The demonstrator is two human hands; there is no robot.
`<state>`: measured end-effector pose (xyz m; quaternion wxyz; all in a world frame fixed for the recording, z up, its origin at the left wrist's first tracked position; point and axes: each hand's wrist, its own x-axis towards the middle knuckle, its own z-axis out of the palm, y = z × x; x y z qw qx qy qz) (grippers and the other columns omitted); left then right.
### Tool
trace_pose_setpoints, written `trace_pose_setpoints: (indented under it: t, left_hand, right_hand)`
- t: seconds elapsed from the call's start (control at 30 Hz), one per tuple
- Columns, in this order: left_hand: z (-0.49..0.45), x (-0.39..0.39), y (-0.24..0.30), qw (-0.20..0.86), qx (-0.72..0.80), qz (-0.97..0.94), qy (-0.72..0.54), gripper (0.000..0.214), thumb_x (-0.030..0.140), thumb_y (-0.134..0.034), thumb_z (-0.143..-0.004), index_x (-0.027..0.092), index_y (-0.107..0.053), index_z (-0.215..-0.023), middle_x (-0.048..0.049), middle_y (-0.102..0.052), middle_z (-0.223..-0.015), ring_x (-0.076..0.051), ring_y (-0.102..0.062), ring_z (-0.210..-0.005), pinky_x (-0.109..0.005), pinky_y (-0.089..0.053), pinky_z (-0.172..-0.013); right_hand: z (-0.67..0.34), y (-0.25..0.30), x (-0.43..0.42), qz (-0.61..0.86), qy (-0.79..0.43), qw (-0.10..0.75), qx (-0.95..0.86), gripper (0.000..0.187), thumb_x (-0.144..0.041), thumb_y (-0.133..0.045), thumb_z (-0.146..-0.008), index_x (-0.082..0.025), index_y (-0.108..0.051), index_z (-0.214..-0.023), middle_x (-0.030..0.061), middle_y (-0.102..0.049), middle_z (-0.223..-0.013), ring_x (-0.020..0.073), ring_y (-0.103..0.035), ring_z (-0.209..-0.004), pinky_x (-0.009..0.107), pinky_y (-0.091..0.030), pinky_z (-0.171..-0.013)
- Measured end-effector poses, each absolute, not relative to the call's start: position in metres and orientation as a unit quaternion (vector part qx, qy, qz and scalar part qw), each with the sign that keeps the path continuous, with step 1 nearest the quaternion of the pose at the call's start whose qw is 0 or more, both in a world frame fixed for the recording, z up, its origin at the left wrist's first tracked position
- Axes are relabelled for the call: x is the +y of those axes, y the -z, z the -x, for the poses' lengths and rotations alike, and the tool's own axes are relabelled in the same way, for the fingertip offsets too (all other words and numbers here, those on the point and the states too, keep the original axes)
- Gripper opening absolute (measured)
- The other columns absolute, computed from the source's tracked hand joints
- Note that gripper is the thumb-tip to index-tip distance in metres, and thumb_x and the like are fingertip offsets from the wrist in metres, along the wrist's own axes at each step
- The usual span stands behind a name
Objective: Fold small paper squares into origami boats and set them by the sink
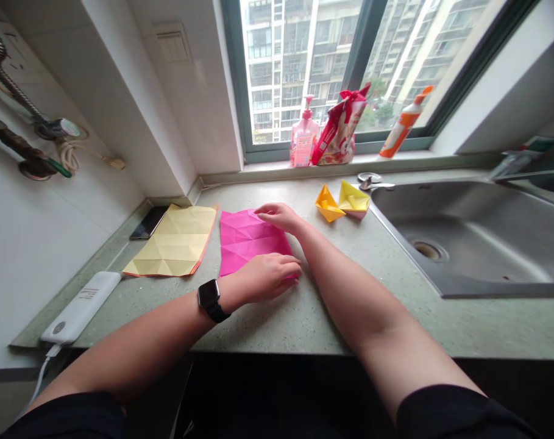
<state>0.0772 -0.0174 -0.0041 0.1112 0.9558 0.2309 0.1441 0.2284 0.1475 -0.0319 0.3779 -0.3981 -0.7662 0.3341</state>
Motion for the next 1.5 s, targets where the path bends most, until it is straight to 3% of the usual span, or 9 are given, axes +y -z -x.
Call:
trace_pose_setpoints:
  t: [0.2, 0.33, 0.5, 0.63, 0.7, 0.87, 1.0, 1.17, 1.5]
  left_hand:
    - [-0.047, 0.006, 0.016, 0.099, 0.148, -0.977, -0.118, 0.039, 0.022, -0.052, -0.113, 0.019, -0.068, -0.148, -0.0158, -0.065, -0.158, -0.032, -0.058, -0.15, -0.053, -0.047, -0.128]
    - [-0.04, 0.006, 0.028, 0.132, 0.113, -0.982, -0.075, 0.052, 0.037, -0.053, -0.114, 0.024, -0.055, -0.165, -0.0116, -0.052, -0.172, -0.036, -0.039, -0.165, -0.059, -0.028, -0.139]
    - [-0.043, -0.003, 0.031, 0.167, 0.047, -0.984, -0.049, 0.066, 0.052, -0.05, -0.114, 0.019, -0.047, -0.17, -0.0135, -0.043, -0.178, -0.038, -0.032, -0.169, -0.058, -0.02, -0.141]
    - [-0.042, -0.005, 0.029, 0.178, 0.032, -0.981, -0.063, 0.068, 0.056, -0.053, -0.112, 0.021, -0.046, -0.171, -0.0115, -0.044, -0.177, -0.038, -0.031, -0.169, -0.058, -0.019, -0.142]
    - [-0.041, -0.006, 0.028, 0.181, 0.034, -0.98, -0.069, 0.069, 0.057, -0.055, -0.112, 0.02, -0.047, -0.17, -0.0112, -0.043, -0.178, -0.038, -0.03, -0.17, -0.057, -0.019, -0.142]
    - [-0.042, -0.01, 0.032, 0.181, 0.027, -0.981, -0.061, 0.079, 0.059, -0.052, -0.113, 0.008, -0.041, -0.172, -0.016, -0.039, -0.179, -0.034, -0.026, -0.171, -0.046, -0.023, -0.142]
    - [-0.046, -0.011, 0.035, 0.17, 0.009, -0.982, -0.076, 0.084, 0.061, -0.053, -0.111, 0.004, -0.04, -0.172, -0.0193, -0.042, -0.177, -0.036, -0.031, -0.169, -0.047, -0.021, -0.142]
    - [-0.049, -0.01, 0.033, 0.162, 0.001, -0.984, -0.08, 0.085, 0.064, -0.054, -0.11, 0.004, -0.042, -0.17, -0.0202, -0.046, -0.174, -0.037, -0.035, -0.168, -0.046, -0.017, -0.143]
    - [-0.046, -0.01, 0.032, 0.175, 0.009, -0.982, -0.077, 0.084, 0.06, -0.055, -0.11, 0.009, -0.037, -0.173, -0.0168, -0.042, -0.177, -0.036, -0.034, -0.169, -0.049, -0.018, -0.143]
  right_hand:
    - [-0.224, 0.032, 0.137, 0.404, -0.3, 0.304, -0.809, 0.021, -0.01, -0.079, -0.086, -0.021, -0.09, -0.101, 0.0064, -0.087, -0.103, 0.0199, -0.079, -0.09, 0.031, -0.061, -0.088]
    - [-0.223, 0.023, 0.131, 0.394, -0.256, 0.274, -0.839, 0.025, -0.007, -0.077, -0.088, -0.022, -0.091, -0.103, 0.0063, -0.087, -0.109, 0.0199, -0.079, -0.096, 0.03, -0.06, -0.091]
    - [-0.219, -0.002, 0.115, 0.359, -0.193, 0.205, -0.89, 0.026, -0.016, -0.078, -0.093, -0.024, -0.089, -0.115, 0.0077, -0.085, -0.122, 0.0241, -0.079, -0.11, 0.033, -0.059, -0.098]
    - [-0.213, -0.014, 0.096, 0.341, -0.203, 0.07, -0.915, 0.029, -0.027, -0.075, -0.097, -0.025, -0.087, -0.124, 0.0079, -0.085, -0.123, 0.0274, -0.079, -0.106, 0.038, -0.061, -0.094]
    - [-0.211, -0.011, 0.085, 0.309, -0.214, 0.045, -0.926, 0.029, -0.032, -0.073, -0.101, -0.027, -0.085, -0.127, 0.0072, -0.081, -0.137, 0.0283, -0.075, -0.123, 0.039, -0.058, -0.106]
    - [-0.212, 0.016, 0.068, 0.233, -0.232, 0.041, -0.943, 0.049, -0.043, -0.052, -0.114, -0.023, -0.068, -0.155, 0.0078, -0.056, -0.171, 0.0271, -0.039, -0.166, 0.045, -0.031, -0.137]
    - [-0.206, 0.04, 0.077, 0.245, -0.224, 0.038, -0.943, 0.062, -0.052, -0.048, -0.115, -0.028, -0.045, -0.172, 0.0053, -0.032, -0.183, 0.0309, -0.018, -0.173, 0.056, -0.014, -0.14]
    - [-0.182, 0.056, 0.103, 0.241, -0.158, 0.073, -0.955, 0.077, -0.061, -0.055, -0.11, -0.028, -0.035, -0.177, 0.0083, -0.028, -0.184, 0.0329, -0.02, -0.173, 0.055, -0.011, -0.14]
    - [-0.183, 0.063, 0.18, 0.325, -0.13, 0.093, -0.932, 0.078, -0.067, -0.055, -0.108, -0.028, -0.042, -0.174, 0.0066, -0.034, -0.182, 0.0342, -0.026, -0.171, 0.052, -0.019, -0.14]
